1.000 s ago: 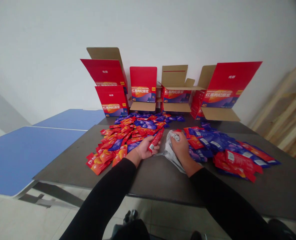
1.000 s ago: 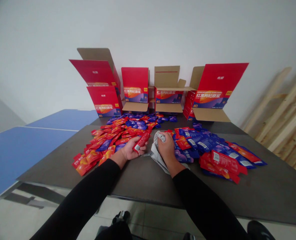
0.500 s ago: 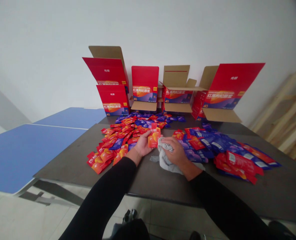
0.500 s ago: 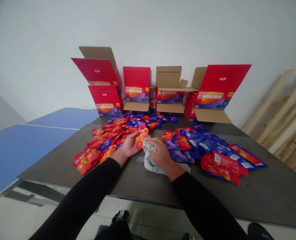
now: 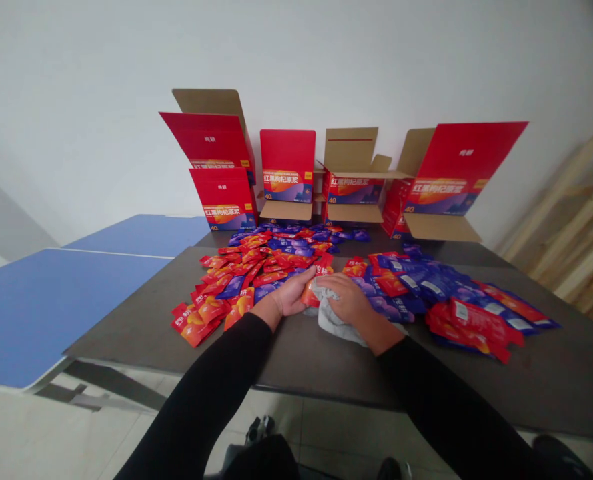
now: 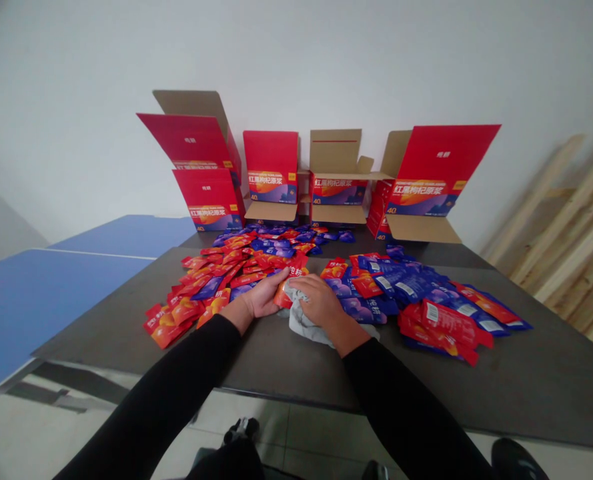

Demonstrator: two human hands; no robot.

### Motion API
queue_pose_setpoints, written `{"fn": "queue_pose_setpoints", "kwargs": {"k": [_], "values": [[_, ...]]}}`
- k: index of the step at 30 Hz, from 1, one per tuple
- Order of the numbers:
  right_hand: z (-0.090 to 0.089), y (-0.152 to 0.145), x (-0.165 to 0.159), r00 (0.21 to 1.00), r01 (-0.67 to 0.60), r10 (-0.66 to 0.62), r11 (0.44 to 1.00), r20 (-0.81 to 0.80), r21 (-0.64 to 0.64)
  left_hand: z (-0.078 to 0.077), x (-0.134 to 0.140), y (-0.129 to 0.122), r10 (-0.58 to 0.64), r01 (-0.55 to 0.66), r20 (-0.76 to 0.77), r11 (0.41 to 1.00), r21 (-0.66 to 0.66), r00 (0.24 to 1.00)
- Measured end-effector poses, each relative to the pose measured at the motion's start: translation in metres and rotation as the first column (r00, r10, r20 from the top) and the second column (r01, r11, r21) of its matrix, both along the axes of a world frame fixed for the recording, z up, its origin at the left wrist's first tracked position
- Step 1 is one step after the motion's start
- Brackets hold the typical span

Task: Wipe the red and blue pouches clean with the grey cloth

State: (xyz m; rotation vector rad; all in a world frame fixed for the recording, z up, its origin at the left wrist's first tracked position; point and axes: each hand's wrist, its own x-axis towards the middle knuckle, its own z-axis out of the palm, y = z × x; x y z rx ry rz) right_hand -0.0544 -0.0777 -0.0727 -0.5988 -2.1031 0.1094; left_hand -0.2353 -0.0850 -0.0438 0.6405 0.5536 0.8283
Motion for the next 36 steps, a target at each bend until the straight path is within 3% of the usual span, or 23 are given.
{"fn": "queue_pose_setpoints", "kwargs": {"k": [6,18,24,27,30,33,36], "values": [[0.004,0.005,0.006,0.982,0.17,-0.173,0.984,-0.072,-0.056,-0.001,-0.001,-0.002,-0.014,0.015,-0.052,1.0,0.019,0.999],[0.005,0.011,0.011,0.908,0.378,-0.385,0.923,-0.164,-0.069,-0.004,-0.004,-0.003,-0.045,0.051,-0.118,0.997,0.051,0.992],[0.011,0.011,0.014,0.855,0.447,-0.461,0.887,-0.237,-0.113,0.003,-0.007,-0.004,-0.055,0.054,-0.073,0.998,-0.022,0.996],[0.014,0.004,0.012,0.906,0.354,-0.357,0.934,-0.227,-0.056,0.007,-0.008,-0.003,-0.013,0.014,0.017,0.998,-0.064,1.0],[0.016,-0.008,0.006,0.992,0.104,-0.1,0.994,-0.077,0.044,0.009,-0.009,-0.001,0.05,-0.042,0.095,0.995,-0.09,0.994],[0.017,-0.018,-0.004,0.995,-0.094,0.087,0.985,0.057,0.146,0.009,-0.008,0.0,0.056,-0.041,0.122,0.992,-0.117,0.991],[0.016,-0.022,-0.012,0.975,-0.187,0.152,0.956,0.162,0.226,0.007,-0.007,0.0,0.024,-0.006,0.125,0.99,-0.144,0.992]]}}
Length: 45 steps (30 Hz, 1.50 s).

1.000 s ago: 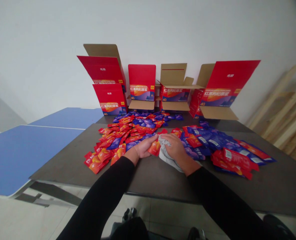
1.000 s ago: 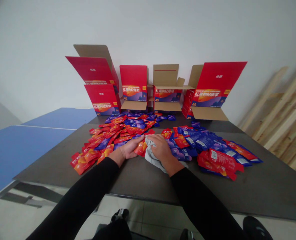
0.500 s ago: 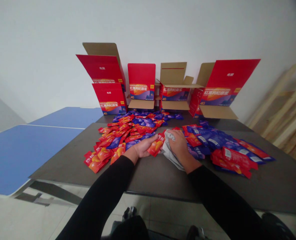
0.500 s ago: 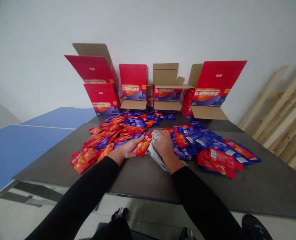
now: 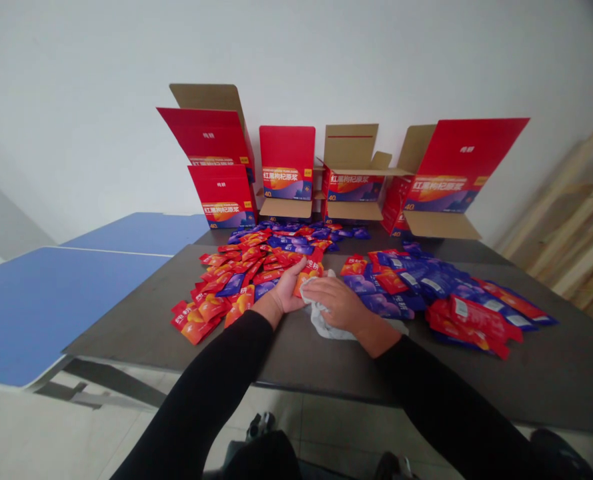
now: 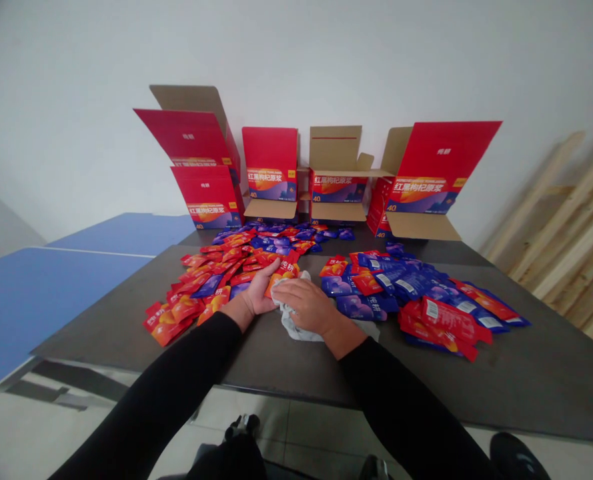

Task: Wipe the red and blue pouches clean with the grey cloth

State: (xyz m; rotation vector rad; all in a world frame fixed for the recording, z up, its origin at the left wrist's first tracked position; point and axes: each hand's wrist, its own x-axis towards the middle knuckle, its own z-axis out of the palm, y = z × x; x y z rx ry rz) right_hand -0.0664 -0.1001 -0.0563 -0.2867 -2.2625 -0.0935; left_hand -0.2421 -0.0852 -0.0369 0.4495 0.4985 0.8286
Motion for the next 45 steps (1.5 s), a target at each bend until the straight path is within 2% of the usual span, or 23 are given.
{"fn": "queue_pose_setpoints", "kwargs": {"k": [6,10,14,21,28,35,39,42,45], "values": [[0.0,-0.006,-0.008,0.992,-0.04,0.034,0.998,0.125,0.043,-0.002,0.004,-0.002,-0.073,0.073,-0.011,0.997,-0.016,0.997],[0.0,-0.007,-0.009,0.995,0.033,-0.037,0.998,0.09,0.052,-0.001,0.005,-0.005,-0.08,0.08,-0.019,0.997,0.005,0.997],[-0.001,-0.005,-0.008,0.993,0.103,-0.101,0.994,0.063,-0.021,-0.002,0.004,-0.006,-0.056,0.057,-0.032,0.998,0.034,0.998],[0.0,-0.001,-0.004,0.978,0.207,-0.205,0.974,0.037,-0.086,-0.004,0.005,-0.005,-0.1,0.1,0.004,0.994,0.036,0.995],[0.0,0.002,-0.001,0.949,0.31,-0.314,0.943,-0.014,-0.125,0.003,0.008,-0.011,-0.104,0.105,-0.013,0.994,0.018,0.994],[-0.003,0.012,0.003,0.933,0.337,-0.349,0.933,-0.091,-0.122,0.002,0.011,-0.012,-0.114,0.115,-0.032,0.992,0.05,0.993],[-0.003,0.017,0.006,0.917,0.36,-0.383,0.916,-0.115,-0.177,-0.001,0.011,-0.011,-0.11,0.113,-0.042,0.991,0.078,0.993],[-0.003,0.018,0.008,0.896,0.395,-0.427,0.891,-0.121,-0.224,-0.004,0.01,-0.009,-0.12,0.129,-0.091,0.986,0.105,0.989],[-0.003,0.019,0.009,0.877,0.426,-0.465,0.869,-0.12,-0.251,-0.008,0.008,-0.008,-0.131,0.163,-0.218,0.978,0.134,0.967]]}}
